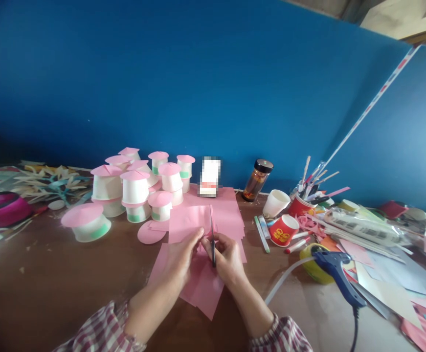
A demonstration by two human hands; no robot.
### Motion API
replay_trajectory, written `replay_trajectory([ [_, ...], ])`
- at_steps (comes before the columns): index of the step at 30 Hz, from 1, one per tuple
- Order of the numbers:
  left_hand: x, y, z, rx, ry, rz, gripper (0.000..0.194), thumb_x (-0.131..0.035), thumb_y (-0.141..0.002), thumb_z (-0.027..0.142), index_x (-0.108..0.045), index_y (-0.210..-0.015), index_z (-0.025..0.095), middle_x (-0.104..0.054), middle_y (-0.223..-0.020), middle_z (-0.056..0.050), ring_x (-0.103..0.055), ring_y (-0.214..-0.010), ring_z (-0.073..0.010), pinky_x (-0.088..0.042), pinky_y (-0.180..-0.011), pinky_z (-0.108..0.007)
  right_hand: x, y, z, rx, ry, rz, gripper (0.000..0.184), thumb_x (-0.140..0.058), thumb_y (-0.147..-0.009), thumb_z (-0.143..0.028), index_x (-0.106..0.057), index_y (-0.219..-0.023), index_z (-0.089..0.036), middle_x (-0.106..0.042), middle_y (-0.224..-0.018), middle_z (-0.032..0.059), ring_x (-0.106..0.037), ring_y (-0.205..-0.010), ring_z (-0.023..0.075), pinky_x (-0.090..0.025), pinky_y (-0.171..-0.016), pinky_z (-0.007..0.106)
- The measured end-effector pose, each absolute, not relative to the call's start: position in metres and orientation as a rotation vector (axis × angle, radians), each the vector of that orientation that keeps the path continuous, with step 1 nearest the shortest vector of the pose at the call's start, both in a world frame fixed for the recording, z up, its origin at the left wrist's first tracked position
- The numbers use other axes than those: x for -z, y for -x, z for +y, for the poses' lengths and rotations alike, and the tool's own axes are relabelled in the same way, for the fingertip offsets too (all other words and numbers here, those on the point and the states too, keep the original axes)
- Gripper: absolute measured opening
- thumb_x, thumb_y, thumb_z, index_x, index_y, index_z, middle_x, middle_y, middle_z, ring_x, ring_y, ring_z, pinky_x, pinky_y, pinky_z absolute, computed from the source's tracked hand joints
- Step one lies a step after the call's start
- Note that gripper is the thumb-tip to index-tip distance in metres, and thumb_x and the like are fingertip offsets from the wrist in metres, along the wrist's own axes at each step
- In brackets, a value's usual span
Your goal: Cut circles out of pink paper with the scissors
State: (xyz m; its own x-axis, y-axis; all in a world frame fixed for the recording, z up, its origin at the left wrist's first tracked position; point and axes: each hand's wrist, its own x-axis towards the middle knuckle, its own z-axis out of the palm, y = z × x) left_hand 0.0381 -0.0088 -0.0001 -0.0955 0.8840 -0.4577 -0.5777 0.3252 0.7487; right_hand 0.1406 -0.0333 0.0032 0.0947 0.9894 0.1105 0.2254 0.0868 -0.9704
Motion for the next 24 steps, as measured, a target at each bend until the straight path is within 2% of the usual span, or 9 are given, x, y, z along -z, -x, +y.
replay_trajectory([
  [8,-0.003,-0.0372,-0.0074,-1.267,-0.386,1.108,0.019,-0.078,-0.058,0.027,-0.065,-0.061,0.012,-0.065,-0.058,-0.005,-0.062,-0.057,-0.0176,-0.049,-0.052,-0.026,-0.0028,-0.1396,-0.0325,-0.958,1.333,-1.329,0.024,-0.068,-0.076,-0.038,-0.066,-0.074,-0.014,-0.045,-0.049,-0.0051,-0.038,-0.042,0.0081,-0.03,-0.037,0.019],
  [16,-0.0021,-0.039,-0.0071,-1.22,-0.369,1.096,0.022,-0.076,-0.059,0.03,-0.068,-0.068,0.012,-0.068,-0.062,-0.008,-0.063,-0.055,-0.0199,-0.049,-0.049,-0.029,-0.0005,-0.1376,-0.034,-1.102,1.26,-1.239,0.03,-0.07,-0.074,-0.041,-0.065,-0.083,-0.013,-0.046,-0.053,-0.0053,-0.039,-0.045,0.0079,-0.035,-0.039,0.018],
  [24,-0.0019,-0.0391,-0.0071,-1.258,-0.36,1.063,0.026,-0.078,-0.058,0.029,-0.067,-0.07,0.009,-0.068,-0.063,-0.01,-0.064,-0.058,-0.0217,-0.051,-0.051,-0.031,0.0015,-0.1398,-0.0319,-1.114,1.279,-1.226,0.033,-0.07,-0.073,-0.043,-0.064,-0.083,-0.012,-0.046,-0.05,-0.0054,-0.038,-0.041,0.0074,-0.034,-0.036,0.018],
])
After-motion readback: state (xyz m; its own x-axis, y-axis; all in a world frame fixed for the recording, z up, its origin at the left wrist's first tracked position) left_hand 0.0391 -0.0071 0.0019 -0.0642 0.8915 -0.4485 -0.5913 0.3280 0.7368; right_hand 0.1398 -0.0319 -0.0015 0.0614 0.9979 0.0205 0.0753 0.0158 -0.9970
